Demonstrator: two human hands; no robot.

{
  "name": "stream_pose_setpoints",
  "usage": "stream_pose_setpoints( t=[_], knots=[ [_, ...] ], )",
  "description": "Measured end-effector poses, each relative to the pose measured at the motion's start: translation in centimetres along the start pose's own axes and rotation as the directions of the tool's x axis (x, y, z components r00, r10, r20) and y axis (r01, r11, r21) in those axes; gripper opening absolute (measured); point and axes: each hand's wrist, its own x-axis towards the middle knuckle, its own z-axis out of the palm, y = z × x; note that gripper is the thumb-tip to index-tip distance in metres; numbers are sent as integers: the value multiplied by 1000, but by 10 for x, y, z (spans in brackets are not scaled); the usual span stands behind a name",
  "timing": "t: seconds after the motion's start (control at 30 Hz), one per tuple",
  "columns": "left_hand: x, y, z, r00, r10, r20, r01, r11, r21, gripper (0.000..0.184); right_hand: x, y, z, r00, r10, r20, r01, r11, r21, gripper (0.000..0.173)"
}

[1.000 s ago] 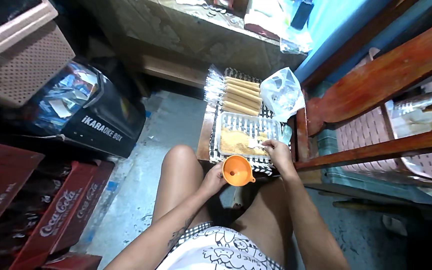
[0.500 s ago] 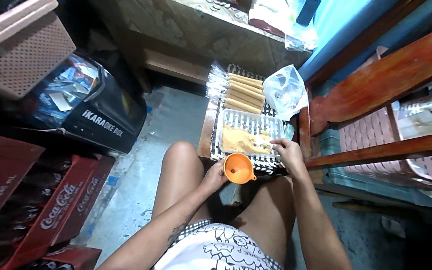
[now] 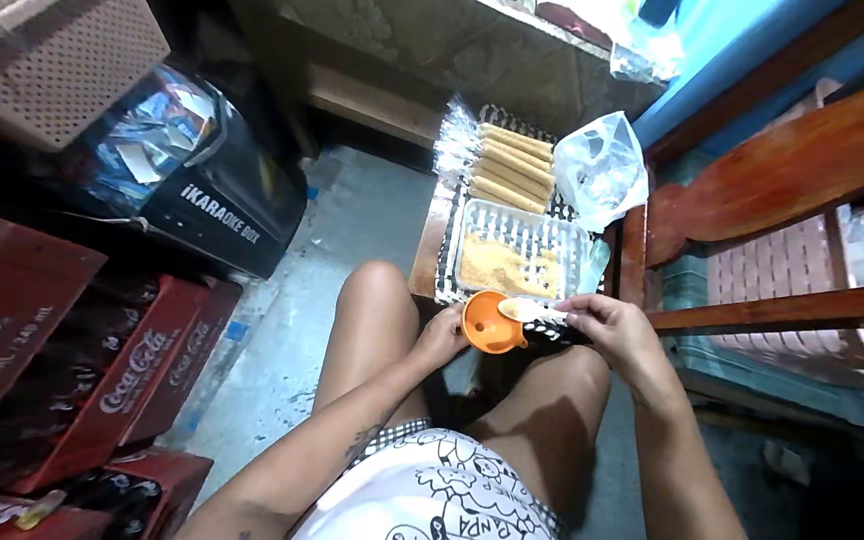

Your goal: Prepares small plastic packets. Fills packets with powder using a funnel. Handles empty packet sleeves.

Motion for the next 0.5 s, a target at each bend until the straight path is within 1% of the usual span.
stream_pose_setpoints(
  t=[0.1,0.2,0.23,0.3,0.4,0.5],
  knots=[
    [0,0,-1,1000,-10,18,10,1000,7,17,-8,-14,12,996,-84,40,90,984,-151,14],
    [0,1,-1,999,-23,27,23,999,23,17,-12,-21,34,979,-204,16,197,922,-332,16],
    [0,1,-1,999,-24,27,23,999,22,17,-14,-20,44,956,-292,-24,258,878,-404,14],
    [0,1,-1,1000,-20,25,19,1000,17,17,-18,-18,62,883,-462,-82,349,763,-544,11],
    [0,1,-2,1000,0,25,0,1000,10,17,-26,-27,77,805,-591,-60,400,614,-680,9],
    [0,0,-2,1000,20,21,-20,1000,4,16,-30,-31,81,724,-688,-48,434,509,-743,10]
  ],
)
